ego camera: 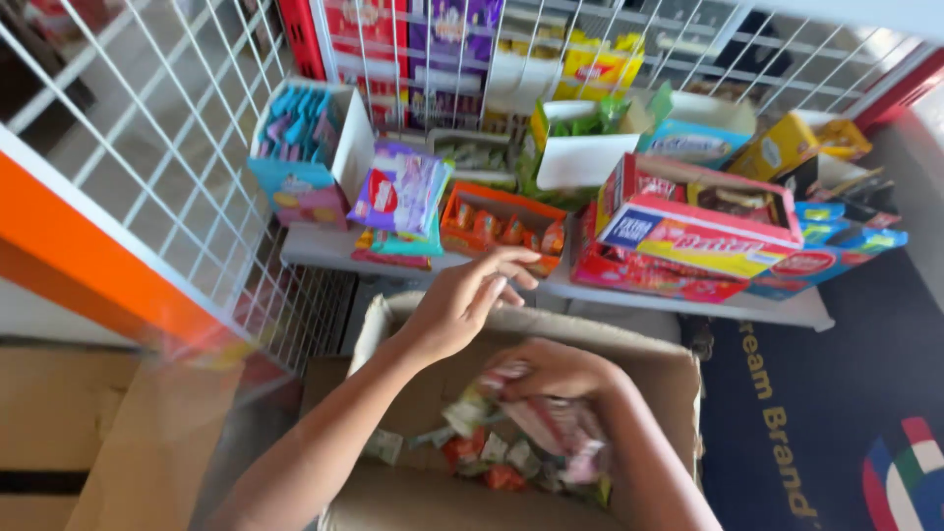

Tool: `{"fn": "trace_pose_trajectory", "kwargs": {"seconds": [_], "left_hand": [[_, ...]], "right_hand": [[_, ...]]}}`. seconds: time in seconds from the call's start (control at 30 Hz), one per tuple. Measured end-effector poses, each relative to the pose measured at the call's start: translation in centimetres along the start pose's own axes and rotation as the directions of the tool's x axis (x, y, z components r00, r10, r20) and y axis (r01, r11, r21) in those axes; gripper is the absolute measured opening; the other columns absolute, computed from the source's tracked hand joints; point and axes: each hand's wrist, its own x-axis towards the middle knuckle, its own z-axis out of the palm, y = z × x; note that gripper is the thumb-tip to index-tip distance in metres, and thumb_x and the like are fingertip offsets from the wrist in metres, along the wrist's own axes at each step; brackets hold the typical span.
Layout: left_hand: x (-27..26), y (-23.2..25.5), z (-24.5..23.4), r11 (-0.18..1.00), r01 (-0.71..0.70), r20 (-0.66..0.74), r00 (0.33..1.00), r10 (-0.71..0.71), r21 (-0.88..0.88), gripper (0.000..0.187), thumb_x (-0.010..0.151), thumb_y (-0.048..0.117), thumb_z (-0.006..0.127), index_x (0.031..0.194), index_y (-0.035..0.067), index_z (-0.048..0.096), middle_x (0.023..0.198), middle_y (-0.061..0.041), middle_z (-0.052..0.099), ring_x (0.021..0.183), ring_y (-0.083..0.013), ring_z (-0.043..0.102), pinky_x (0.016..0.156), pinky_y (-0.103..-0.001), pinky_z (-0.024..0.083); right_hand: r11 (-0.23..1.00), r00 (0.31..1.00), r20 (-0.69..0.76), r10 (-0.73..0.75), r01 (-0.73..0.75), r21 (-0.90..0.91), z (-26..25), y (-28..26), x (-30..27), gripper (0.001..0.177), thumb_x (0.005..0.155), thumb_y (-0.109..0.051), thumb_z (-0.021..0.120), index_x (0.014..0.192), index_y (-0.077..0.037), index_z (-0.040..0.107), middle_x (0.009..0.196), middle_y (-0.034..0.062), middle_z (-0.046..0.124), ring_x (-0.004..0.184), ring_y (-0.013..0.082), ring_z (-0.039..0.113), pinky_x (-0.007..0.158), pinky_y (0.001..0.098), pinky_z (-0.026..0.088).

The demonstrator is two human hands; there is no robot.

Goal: Sorting and stocking snack packages from a cardboard box onto display shelves.

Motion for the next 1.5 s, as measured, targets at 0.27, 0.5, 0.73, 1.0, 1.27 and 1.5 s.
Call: {"fn": "trace_pose_trajectory", "kwargs": {"seconds": [0.27, 0.5, 0.73, 1.0, 1.27, 1.5], "left_hand": [[0.0, -0.2, 1.5, 0.991, 0.111, 0.213, 0.973, -0.093, -0.075, 0.074, 0.078, 0.02, 0.087, 0.141, 0.004, 0.051, 0.125, -0.015, 0.07, 0.11, -0.0221, 0.071, 0.094, -0.036, 0.059], [-0.1, 0.8, 3.7, 0.986, 0.168, 0.103, 0.981, -0.167, 0.0, 0.035, 0.087, 0.01, 0.077, 0.121, 0.003, 0.072, 0.109, -0.013, 0.08, 0.103, -0.0189, 0.079, 0.086, -0.031, 0.063], [-0.6, 0.6, 5.0, 0.971, 0.235, -0.073, 0.97, -0.231, 0.054, 0.048, 0.083, 0.001, 0.074, 0.131, 0.003, 0.065, 0.113, -0.018, 0.076, 0.109, -0.0235, 0.076, 0.085, -0.033, 0.062], [0.3, 1.1, 5.6, 0.972, 0.235, -0.033, 0.971, -0.235, 0.008, 0.051, 0.084, -0.002, 0.074, 0.133, 0.002, 0.063, 0.114, -0.02, 0.075, 0.109, -0.0254, 0.074, 0.086, -0.033, 0.061], [0.6, -0.6, 5.5, 0.947, 0.262, -0.07, 0.958, -0.279, -0.184, 0.044, 0.088, -0.003, 0.072, 0.131, 0.0, 0.064, 0.117, -0.015, 0.079, 0.106, -0.0159, 0.075, 0.091, -0.029, 0.061], [1.3, -0.6, 5.1, 0.86, 0.249, -0.138, 0.93, -0.341, -0.445, 0.046, 0.09, -0.003, 0.069, 0.134, 0.002, 0.057, 0.126, -0.017, 0.074, 0.108, -0.0184, 0.075, 0.09, -0.03, 0.064]], "right_hand": [[0.967, 0.929, -0.367, -0.044, 0.131, 0.217, -4.7, -5.1, -10.0, 0.039, 0.084, -0.006, 0.076, 0.122, -0.003, 0.071, 0.125, 0.0088, 0.073, 0.115, 0.0175, 0.066, 0.1, 0.0347, 0.052], [0.951, 0.783, -0.608, -0.135, 0.274, 0.142, -3.2, -3.1, -10.3, 0.031, 0.085, 0.002, 0.074, 0.116, 0.003, 0.076, 0.121, 0.011, 0.073, 0.115, 0.0225, 0.068, 0.101, 0.0369, 0.052], [0.93, 0.205, -0.94, -0.272, -0.196, -0.312, 0.9, -7.0, -5.5, 0.042, 0.078, -0.005, 0.074, 0.12, -0.006, 0.066, 0.128, 0.015, 0.063, 0.109, 0.0363, 0.069, 0.088, 0.0425, 0.058], [0.913, 0.195, -0.976, -0.1, -0.373, -0.168, 0.1, -5.6, -4.4, 0.041, 0.083, -0.006, 0.065, 0.123, -0.008, 0.057, 0.132, 0.0143, 0.06, 0.097, 0.0419, 0.069, 0.074, 0.0487, 0.057], [0.928, 0.198, -0.978, -0.064, -0.347, -0.132, -0.8, -4.0, -4.9, 0.04, 0.087, 0.0, 0.051, 0.125, -0.006, 0.061, 0.126, 0.0128, 0.069, 0.102, 0.0362, 0.072, 0.084, 0.0408, 0.058], [0.863, 0.384, -0.897, 0.218, 0.352, 0.361, -0.7, 0.2, -5.8, 0.038, 0.103, -0.013, 0.062, 0.138, -0.004, 0.053, 0.131, 0.0145, 0.069, 0.121, 0.0197, 0.064, 0.101, 0.0272, 0.048]]}}
